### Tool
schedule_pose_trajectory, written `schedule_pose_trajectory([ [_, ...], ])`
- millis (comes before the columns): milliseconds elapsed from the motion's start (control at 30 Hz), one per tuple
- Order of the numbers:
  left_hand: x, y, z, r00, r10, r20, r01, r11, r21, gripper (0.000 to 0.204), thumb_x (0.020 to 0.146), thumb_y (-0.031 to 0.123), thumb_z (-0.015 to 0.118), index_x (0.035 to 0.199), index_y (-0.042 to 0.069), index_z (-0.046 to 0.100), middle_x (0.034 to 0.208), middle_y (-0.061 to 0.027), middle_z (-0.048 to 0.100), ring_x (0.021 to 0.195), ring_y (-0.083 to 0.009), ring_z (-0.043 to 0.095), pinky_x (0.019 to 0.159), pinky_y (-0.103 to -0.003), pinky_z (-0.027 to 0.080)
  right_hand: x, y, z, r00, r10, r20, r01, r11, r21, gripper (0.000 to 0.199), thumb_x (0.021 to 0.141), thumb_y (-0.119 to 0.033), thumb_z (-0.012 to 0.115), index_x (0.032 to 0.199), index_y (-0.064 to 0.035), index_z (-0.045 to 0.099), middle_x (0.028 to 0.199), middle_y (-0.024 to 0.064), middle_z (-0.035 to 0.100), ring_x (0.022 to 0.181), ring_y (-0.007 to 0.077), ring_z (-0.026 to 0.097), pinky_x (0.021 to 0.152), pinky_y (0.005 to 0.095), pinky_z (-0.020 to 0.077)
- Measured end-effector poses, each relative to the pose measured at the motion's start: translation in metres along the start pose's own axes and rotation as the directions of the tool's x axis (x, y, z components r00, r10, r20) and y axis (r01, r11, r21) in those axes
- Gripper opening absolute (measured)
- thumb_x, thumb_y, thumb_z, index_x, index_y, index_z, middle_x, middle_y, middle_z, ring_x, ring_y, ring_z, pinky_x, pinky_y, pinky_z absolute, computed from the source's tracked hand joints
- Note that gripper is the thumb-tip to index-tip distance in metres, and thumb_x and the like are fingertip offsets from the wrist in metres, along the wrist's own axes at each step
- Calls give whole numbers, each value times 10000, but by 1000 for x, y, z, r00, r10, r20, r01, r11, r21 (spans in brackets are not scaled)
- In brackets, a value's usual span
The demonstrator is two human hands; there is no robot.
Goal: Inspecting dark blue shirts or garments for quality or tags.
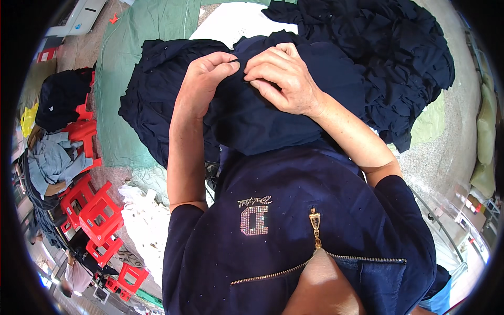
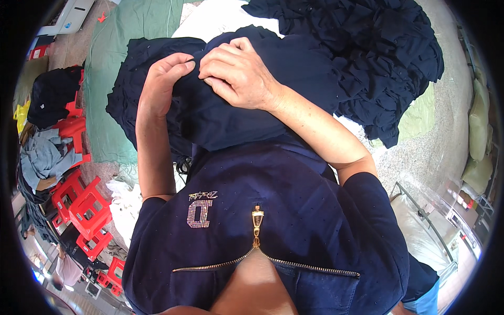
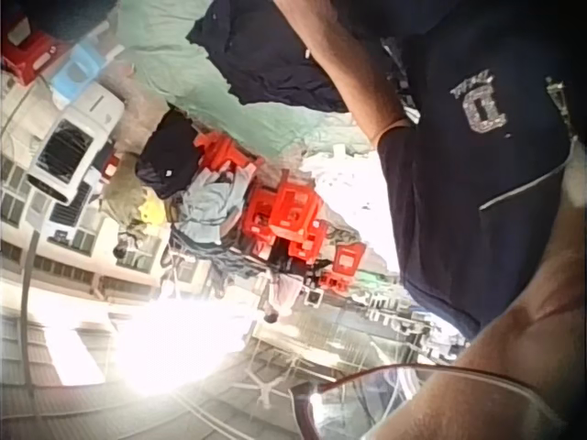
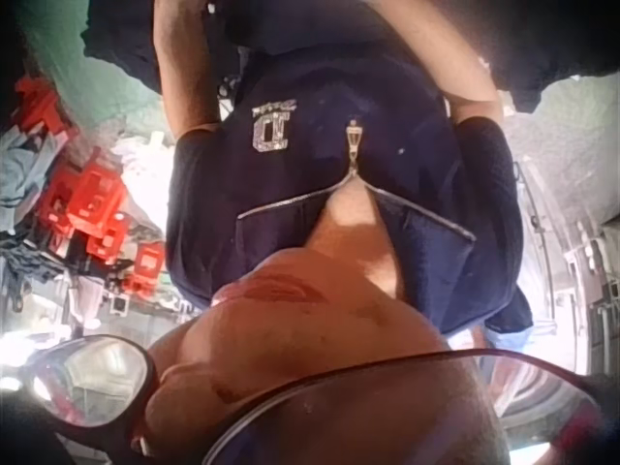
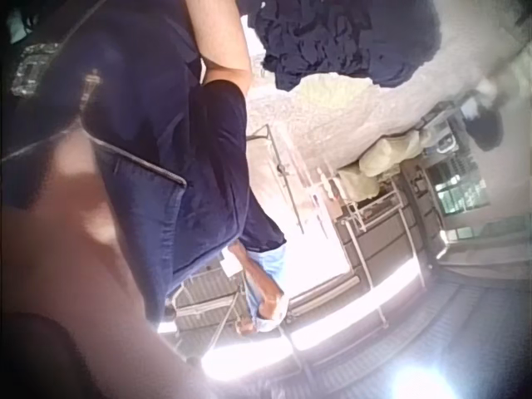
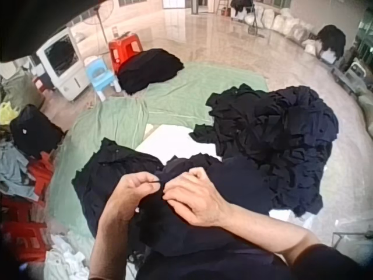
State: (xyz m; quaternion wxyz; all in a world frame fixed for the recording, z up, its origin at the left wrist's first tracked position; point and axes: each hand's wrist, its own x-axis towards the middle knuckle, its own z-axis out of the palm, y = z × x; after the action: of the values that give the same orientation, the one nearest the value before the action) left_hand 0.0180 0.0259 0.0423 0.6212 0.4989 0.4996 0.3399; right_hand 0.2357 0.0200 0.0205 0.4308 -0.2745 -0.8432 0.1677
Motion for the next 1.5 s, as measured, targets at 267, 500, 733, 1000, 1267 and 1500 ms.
schedule_pose_trajectory([
  [267, 4, 3, 4, 999, 16, -36, -12, 995, 101, 205, 928, 150, 636, 1048, -13, 667, 957, 20, 631, 928, -69, 547, 881, -220, 412, -4, 7, 9, 997, 76, -12, -75, 997, 29, 166, 764, -75, 776, 879, -113, 662, 837, -3, 630, 852, 176, 612, 860, 363, 381],
  [500, -8, 6, 14, 995, 97, 2, -97, 995, -12, 128, 936, 109, 662, 989, -4, 691, 857, 50, 611, 802, -26, 518, 725, -186, 413, -2, -5, 5, 983, 18, -181, -44, 989, -138, 163, 795, -88, 775, 799, -106, 613, 808, -9, 628, 778, 165, 606, 776, 341, 372],
  [733, -14, -2, 14, 987, 156, -41, -152, 984, 96, 131, 930, 97, 696, 1001, -9, 723, 817, 61, 614, 740, -14, 512, 660, -177, 414, 0, -8, 5, 991, -9, -133, -17, 981, -192, 159, 805, -69, 755, 809, -103, 601, 811, 3, 607, 762, 170, 597, 789, 352, 386],
  [1000, -15, -6, 17, 975, 216, -61, -201, 961, 189, 154, 914, 73, 718, 1036, -20, 717, 864, 26, 670, 794, -33, 562, 717, -196, 466, -3, -6, 12, 994, -43, -101, 17, 968, -249, 150, 799, -40, 742, 843, -92, 608, 817, 21, 598, 793, 185, 618, 808, 357, 414],
  [1267, -14, -5, 16, 948, 318, 12, -304, 892, 334, 195, 880, 56, 757, 1047, -30, 707, 924, -8, 712, 870, -63, 611, 790, -232, 500, 0, -3, 6, 981, 180, -73, -175, 983, 61, 248, 820, -16, 724, 1020, -70, 587, 1052, 57, 610, 938, 249, 633, 822, 368, 481],
  [1500, -19, -13, 18, 999, 40, -28, -39, 999, 28, 162, 884, 30, 731, 1037, -22, 737, 945, -24, 723, 875, -72, 633, 807, -214, 494, -7, -3, 8, 999, 44, -17, -44, 999, -14, 215, 834, -22, 715, 1015, -65, 607, 995, 51, 602, 913, 244, 629, 835, 363, 480],
])
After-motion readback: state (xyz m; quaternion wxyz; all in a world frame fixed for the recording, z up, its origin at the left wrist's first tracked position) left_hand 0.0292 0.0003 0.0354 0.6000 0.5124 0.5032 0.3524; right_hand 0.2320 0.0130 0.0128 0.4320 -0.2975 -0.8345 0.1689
